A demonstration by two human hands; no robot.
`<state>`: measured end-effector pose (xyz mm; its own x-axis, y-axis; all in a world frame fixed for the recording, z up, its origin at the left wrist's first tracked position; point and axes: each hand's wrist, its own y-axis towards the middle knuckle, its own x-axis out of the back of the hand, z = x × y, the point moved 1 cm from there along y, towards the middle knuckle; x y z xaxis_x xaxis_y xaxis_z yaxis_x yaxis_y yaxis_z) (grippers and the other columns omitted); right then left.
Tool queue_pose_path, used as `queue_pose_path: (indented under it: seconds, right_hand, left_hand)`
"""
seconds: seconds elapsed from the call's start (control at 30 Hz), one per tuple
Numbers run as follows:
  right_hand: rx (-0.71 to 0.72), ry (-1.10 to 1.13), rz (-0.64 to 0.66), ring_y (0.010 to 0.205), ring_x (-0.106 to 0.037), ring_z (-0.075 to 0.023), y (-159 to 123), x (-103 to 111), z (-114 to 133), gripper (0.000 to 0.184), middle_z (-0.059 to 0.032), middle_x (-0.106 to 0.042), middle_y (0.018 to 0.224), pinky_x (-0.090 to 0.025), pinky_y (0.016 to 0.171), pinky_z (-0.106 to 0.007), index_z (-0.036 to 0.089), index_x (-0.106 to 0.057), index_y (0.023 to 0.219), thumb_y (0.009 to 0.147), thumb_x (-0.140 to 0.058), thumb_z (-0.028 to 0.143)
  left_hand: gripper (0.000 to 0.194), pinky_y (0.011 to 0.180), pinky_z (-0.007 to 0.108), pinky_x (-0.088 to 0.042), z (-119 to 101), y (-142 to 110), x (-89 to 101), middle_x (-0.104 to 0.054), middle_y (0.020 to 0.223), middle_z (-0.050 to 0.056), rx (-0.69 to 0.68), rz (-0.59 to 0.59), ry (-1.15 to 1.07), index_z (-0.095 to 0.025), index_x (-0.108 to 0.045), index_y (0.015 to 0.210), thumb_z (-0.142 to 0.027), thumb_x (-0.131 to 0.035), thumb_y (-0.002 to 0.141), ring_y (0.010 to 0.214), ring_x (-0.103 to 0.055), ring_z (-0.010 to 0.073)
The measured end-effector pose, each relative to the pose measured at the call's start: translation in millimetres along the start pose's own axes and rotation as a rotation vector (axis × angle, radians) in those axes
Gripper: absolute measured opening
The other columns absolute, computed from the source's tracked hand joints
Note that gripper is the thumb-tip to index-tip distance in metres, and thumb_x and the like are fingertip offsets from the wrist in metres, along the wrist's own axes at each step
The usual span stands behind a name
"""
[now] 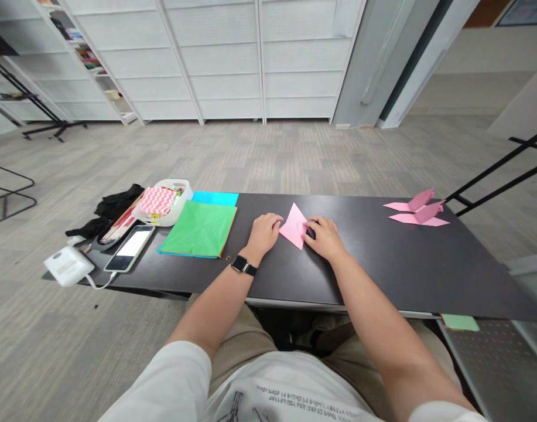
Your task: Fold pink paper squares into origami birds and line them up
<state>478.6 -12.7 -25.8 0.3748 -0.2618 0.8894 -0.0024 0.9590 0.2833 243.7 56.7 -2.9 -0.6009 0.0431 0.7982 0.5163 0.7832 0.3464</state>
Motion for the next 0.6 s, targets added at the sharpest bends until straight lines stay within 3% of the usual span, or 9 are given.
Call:
queue_pose_path:
  seconds: [0.1, 0.17, 0.37, 0.6]
  right_hand:
    - [0.009, -0.007, -0.015, 0.13, -0.056, -0.0325, 1.1, 0.9, -2.2, 0.034, -0.0102, -0.065, 0.138, -0.038, 0.117, -0.054, 0.028, -0.076, 0.124, 0.092, -0.068, 0.034]
    - [0.045, -0.003, -0.006, 0.131, -0.056, -0.0315, 2.0, 0.6, -1.8, 0.032, -0.0085, -0.067, 0.138, -0.038, 0.117, -0.053, 0.03, -0.077, 0.124, 0.095, -0.065, 0.032]
    - [0.09, 0.014, 0.056, 0.128, -0.058, -0.0289, 2.7, -1.1, -1.3, 0.033, -0.0039, -0.071, 0.136, -0.039, 0.114, -0.053, 0.036, -0.078, 0.125, 0.099, -0.06, 0.027]
    - [0.128, 0.047, 0.071, 0.127, -0.058, -0.0275, 1.9, 1.3, -3.9, 0.036, -0.0031, -0.071, 0.136, -0.038, 0.115, -0.052, 0.035, -0.079, 0.125, 0.098, -0.057, 0.026]
  left_hand:
    - [0.031, 0.106, 0.045, -0.048, 8.1, -0.8, 5.7, -0.075, 0.121, 0.005, 0.124, -0.016, 0.067, -0.026, -0.078, 0.111, -0.014, -0.052, 0.098, 0.114, -0.064, 0.025]
    - [0.032, 0.106, 0.047, -0.048, 9.0, -1.8, 5.3, -0.075, 0.12, 0.005, 0.135, 0.017, 0.089, -0.028, -0.08, 0.108, -0.012, -0.056, 0.095, 0.114, -0.063, 0.0258]
    - [0.027, 0.107, 0.049, -0.045, 4.2, -2.5, 1.4, -0.075, 0.12, 0.003, 0.053, 0.068, 0.076, -0.03, -0.081, 0.107, -0.018, -0.059, 0.096, 0.115, -0.062, 0.0257]
    - [0.022, 0.109, 0.044, -0.046, 5.5, -1.8, 2.9, -0.074, 0.123, 0.003, -0.032, 0.076, 0.009, -0.031, -0.076, 0.118, -0.026, -0.066, 0.099, 0.118, -0.063, 0.024]
